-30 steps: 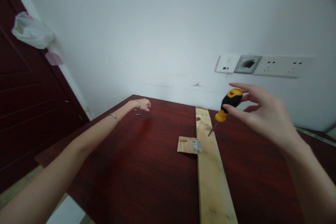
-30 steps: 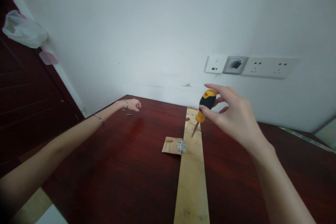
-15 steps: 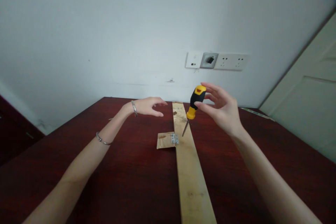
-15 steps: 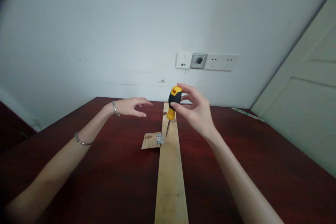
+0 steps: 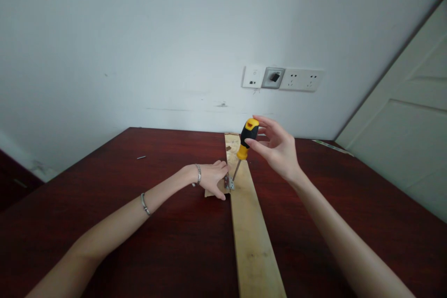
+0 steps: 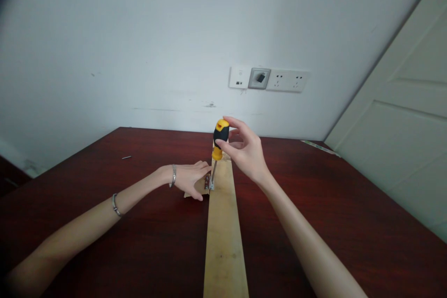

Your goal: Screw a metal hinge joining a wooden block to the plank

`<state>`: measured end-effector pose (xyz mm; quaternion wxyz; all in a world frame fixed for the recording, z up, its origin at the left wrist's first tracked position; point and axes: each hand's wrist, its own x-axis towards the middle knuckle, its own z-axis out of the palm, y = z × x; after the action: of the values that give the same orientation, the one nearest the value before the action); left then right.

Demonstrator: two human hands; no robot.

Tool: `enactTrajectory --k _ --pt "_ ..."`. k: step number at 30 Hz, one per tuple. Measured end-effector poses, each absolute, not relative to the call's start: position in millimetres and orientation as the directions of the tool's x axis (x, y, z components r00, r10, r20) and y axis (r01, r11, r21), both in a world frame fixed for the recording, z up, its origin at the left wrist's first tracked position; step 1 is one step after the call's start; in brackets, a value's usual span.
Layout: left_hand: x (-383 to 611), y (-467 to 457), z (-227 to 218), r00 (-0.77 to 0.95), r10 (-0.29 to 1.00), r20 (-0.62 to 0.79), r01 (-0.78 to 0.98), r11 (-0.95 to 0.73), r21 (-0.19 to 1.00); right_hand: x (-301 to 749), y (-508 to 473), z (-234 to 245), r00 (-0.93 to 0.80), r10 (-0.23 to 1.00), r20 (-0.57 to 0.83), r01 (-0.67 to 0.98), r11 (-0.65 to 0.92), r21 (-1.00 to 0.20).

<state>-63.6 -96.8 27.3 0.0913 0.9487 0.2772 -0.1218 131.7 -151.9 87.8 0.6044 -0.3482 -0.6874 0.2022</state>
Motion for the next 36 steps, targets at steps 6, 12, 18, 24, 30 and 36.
enactTrajectory --k 6,12,18,24,30,36 --pt "-61 -93 16 0.812 0.514 -0.277 0.562 -0.816 0.135 130 -153 87 -0.038 0.739 0.673 0.217 0.664 -0.716" --pt "-62 -90 14 0.78 0.53 -0.332 0.589 -0.801 0.106 130 -150 84 -0.049 0.742 0.669 0.185 0.665 -0.724" --pt "-63 -89 16 0.769 0.524 -0.366 0.592 -0.8 0.099 129 -148 81 -0.057 0.74 0.671 0.151 0.67 -0.727" --pt "-63 -88 15 0.764 0.533 -0.365 0.603 -0.791 0.106 128 -149 81 -0.063 0.739 0.67 0.142 0.672 -0.727" --pt "-62 -88 16 0.754 0.534 -0.383 0.608 -0.788 0.099 128 -148 80 -0.072 0.739 0.67 0.148 0.673 -0.725" --pt "-62 -87 15 0.758 0.533 -0.376 0.609 -0.785 0.116 127 -149 80 -0.068 0.756 0.651 0.145 0.653 -0.743"
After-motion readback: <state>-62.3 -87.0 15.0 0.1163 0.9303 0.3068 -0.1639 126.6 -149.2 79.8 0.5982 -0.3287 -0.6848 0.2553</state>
